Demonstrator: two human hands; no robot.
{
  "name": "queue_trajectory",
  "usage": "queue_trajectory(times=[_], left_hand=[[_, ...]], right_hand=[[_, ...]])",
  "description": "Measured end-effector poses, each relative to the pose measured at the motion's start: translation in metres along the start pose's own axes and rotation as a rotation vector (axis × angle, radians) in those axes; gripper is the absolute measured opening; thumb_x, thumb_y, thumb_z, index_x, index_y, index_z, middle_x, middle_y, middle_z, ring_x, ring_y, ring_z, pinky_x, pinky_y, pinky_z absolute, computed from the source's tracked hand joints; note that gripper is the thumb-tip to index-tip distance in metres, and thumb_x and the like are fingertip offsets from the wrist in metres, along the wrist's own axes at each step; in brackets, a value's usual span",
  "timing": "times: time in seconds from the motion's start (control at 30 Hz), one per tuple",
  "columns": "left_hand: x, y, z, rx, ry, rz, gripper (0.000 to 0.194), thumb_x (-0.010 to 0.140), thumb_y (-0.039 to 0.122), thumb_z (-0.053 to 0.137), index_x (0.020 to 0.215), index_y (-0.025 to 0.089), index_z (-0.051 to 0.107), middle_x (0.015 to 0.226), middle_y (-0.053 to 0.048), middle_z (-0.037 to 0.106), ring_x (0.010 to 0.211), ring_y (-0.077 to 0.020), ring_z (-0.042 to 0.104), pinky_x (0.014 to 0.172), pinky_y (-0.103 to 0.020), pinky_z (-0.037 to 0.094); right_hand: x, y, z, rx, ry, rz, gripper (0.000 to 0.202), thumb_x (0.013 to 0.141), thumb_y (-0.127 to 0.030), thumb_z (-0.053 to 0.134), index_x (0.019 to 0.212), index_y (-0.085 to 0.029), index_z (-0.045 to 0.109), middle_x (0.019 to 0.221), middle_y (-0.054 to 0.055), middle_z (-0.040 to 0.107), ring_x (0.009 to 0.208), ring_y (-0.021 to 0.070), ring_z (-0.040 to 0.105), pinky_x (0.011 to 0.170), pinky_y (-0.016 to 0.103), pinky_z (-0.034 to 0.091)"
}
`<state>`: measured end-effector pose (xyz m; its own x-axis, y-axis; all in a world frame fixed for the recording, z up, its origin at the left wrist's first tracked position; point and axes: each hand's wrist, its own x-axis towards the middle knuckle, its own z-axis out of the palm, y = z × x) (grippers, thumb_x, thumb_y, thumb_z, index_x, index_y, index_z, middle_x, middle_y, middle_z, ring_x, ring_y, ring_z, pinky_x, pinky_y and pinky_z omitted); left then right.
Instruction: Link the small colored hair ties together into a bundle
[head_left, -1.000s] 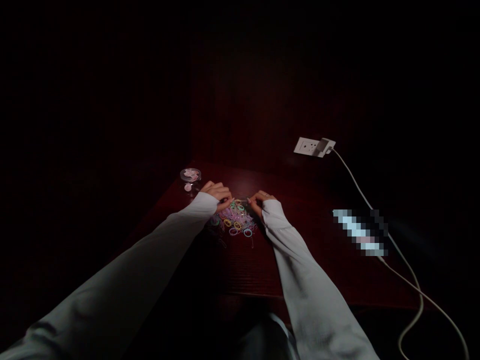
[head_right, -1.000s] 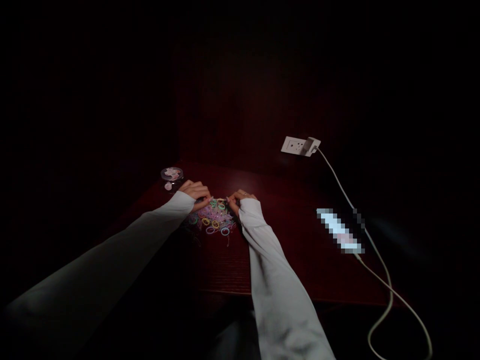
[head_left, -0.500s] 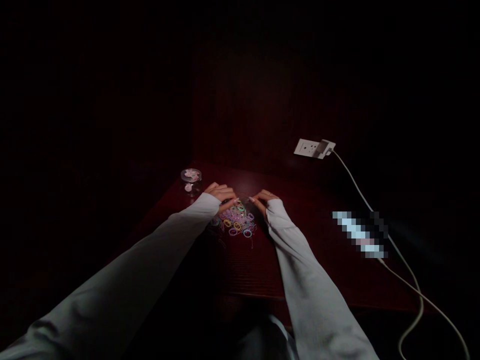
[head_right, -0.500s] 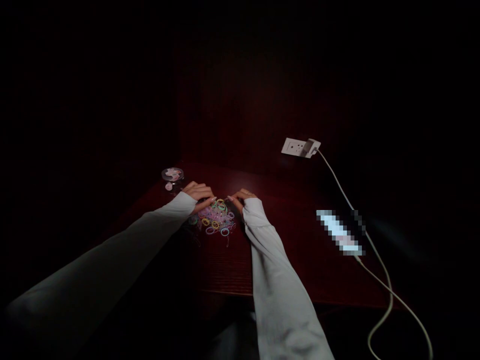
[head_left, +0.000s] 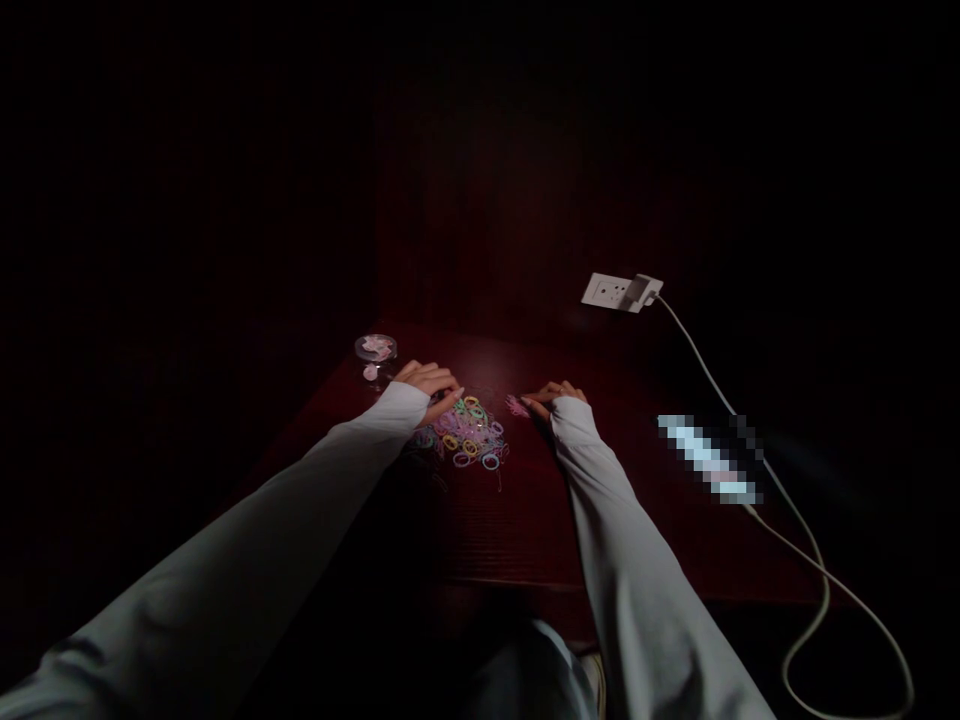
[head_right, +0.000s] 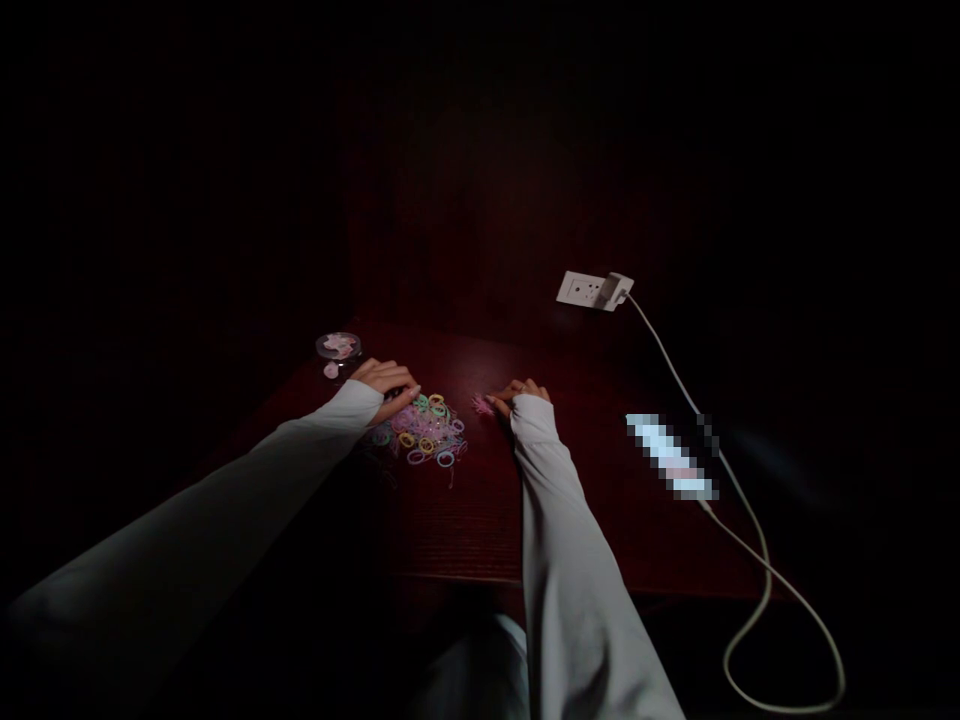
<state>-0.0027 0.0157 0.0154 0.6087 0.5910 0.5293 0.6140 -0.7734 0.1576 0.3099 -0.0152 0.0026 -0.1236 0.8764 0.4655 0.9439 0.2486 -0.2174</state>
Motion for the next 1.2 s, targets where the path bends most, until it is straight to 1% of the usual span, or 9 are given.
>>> queue_trajectory(times=[0.17, 0.23, 0.3, 0.53, 0.6, 0.67, 0.83, 1.07, 1.2], left_hand=[[0.000, -0.001, 0.002, 0.012, 0.031, -0.002, 0.032, 0.105, 0.037, 0.046, 0.089, 0.021, 0.069, 0.089, -0.002, 0.072, 0.089, -0.0191, 0.060, 0.082, -0.034, 0.034], [0.000, -0.001, 0.002, 0.005, 0.060, -0.009, 0.033, 0.105, 0.037, 0.046, 0.087, 0.021, 0.069, 0.087, -0.002, 0.073, 0.087, -0.0187, 0.060, 0.081, -0.034, 0.034], [0.000, -0.001, 0.003, -0.005, 0.084, -0.027, 0.033, 0.104, 0.037, 0.047, 0.084, 0.021, 0.067, 0.085, -0.002, 0.073, 0.085, -0.0183, 0.060, 0.081, -0.034, 0.034], [0.000, -0.001, 0.004, -0.002, 0.171, -0.047, 0.036, 0.103, 0.037, 0.047, 0.078, 0.021, 0.066, 0.076, -0.001, 0.071, 0.079, -0.0174, 0.058, 0.077, -0.034, 0.034], [0.000, -0.002, 0.004, -0.004, 0.169, -0.046, 0.037, 0.103, 0.038, 0.046, 0.076, 0.021, 0.065, 0.075, 0.000, 0.070, 0.078, -0.0169, 0.058, 0.077, -0.034, 0.034], [0.000, -0.002, 0.005, -0.007, 0.165, -0.043, 0.037, 0.103, 0.037, 0.046, 0.076, 0.021, 0.065, 0.076, -0.001, 0.071, 0.078, -0.0166, 0.058, 0.077, -0.033, 0.034], [0.000, -0.001, 0.008, -0.001, 0.177, -0.034, 0.037, 0.102, 0.037, 0.046, 0.074, 0.020, 0.064, 0.073, -0.001, 0.070, 0.076, -0.0165, 0.057, 0.076, -0.033, 0.034], [0.000, -0.002, 0.008, 0.005, 0.129, -0.023, 0.039, 0.103, 0.038, 0.046, 0.073, 0.020, 0.064, 0.071, -0.001, 0.068, 0.075, -0.0163, 0.056, 0.075, -0.033, 0.033], [0.000, -0.001, 0.008, 0.010, 0.107, -0.028, 0.041, 0.103, 0.038, 0.046, 0.071, 0.020, 0.063, 0.071, -0.001, 0.068, 0.075, -0.0161, 0.057, 0.076, -0.032, 0.033]], right_hand=[[-0.004, -0.006, -0.006, 0.000, 0.052, 0.035, 0.042, 0.103, -0.053, 0.050, 0.111, -0.027, 0.082, 0.102, 0.009, 0.077, 0.098, 0.0265, 0.059, 0.085, 0.038, 0.039], [-0.004, -0.010, -0.009, 0.014, 0.079, 0.026, 0.042, 0.104, -0.051, 0.049, 0.111, -0.026, 0.082, 0.103, 0.011, 0.077, 0.098, 0.0269, 0.060, 0.085, 0.039, 0.040], [-0.003, -0.018, -0.011, 0.042, 0.079, -0.002, 0.039, 0.103, -0.050, 0.050, 0.106, -0.026, 0.082, 0.101, 0.010, 0.077, 0.097, 0.0267, 0.061, 0.086, 0.039, 0.041], [0.003, -0.070, -0.008, 0.266, -0.033, -0.183, 0.021, 0.096, -0.041, 0.066, 0.097, -0.027, 0.082, 0.086, 0.005, 0.076, 0.084, 0.0219, 0.064, 0.084, 0.036, 0.045], [0.002, -0.083, -0.004, 0.293, -0.087, -0.232, 0.015, 0.092, -0.038, 0.072, 0.097, -0.028, 0.082, 0.085, 0.003, 0.076, 0.082, 0.0206, 0.064, 0.085, 0.035, 0.045], [-0.001, -0.090, -0.001, 0.302, -0.135, -0.270, 0.014, 0.090, -0.036, 0.075, 0.100, -0.029, 0.081, 0.090, 0.002, 0.076, 0.084, 0.0198, 0.065, 0.090, 0.035, 0.045], [-0.007, -0.094, -0.001, 0.280, -0.200, -0.305, 0.022, 0.085, -0.040, 0.081, 0.105, -0.030, 0.080, 0.106, 0.003, 0.078, 0.098, 0.0223, 0.066, 0.099, 0.037, 0.045], [-0.006, -0.092, 0.000, 0.286, -0.240, -0.313, 0.022, 0.086, -0.036, 0.080, 0.106, -0.028, 0.078, 0.102, 0.003, 0.076, 0.098, 0.0216, 0.066, 0.098, 0.036, 0.046], [-0.005, -0.088, 0.003, 0.292, -0.232, -0.320, 0.027, 0.083, -0.038, 0.082, 0.107, -0.026, 0.077, 0.099, 0.003, 0.075, 0.093, 0.0212, 0.065, 0.097, 0.036, 0.046]])
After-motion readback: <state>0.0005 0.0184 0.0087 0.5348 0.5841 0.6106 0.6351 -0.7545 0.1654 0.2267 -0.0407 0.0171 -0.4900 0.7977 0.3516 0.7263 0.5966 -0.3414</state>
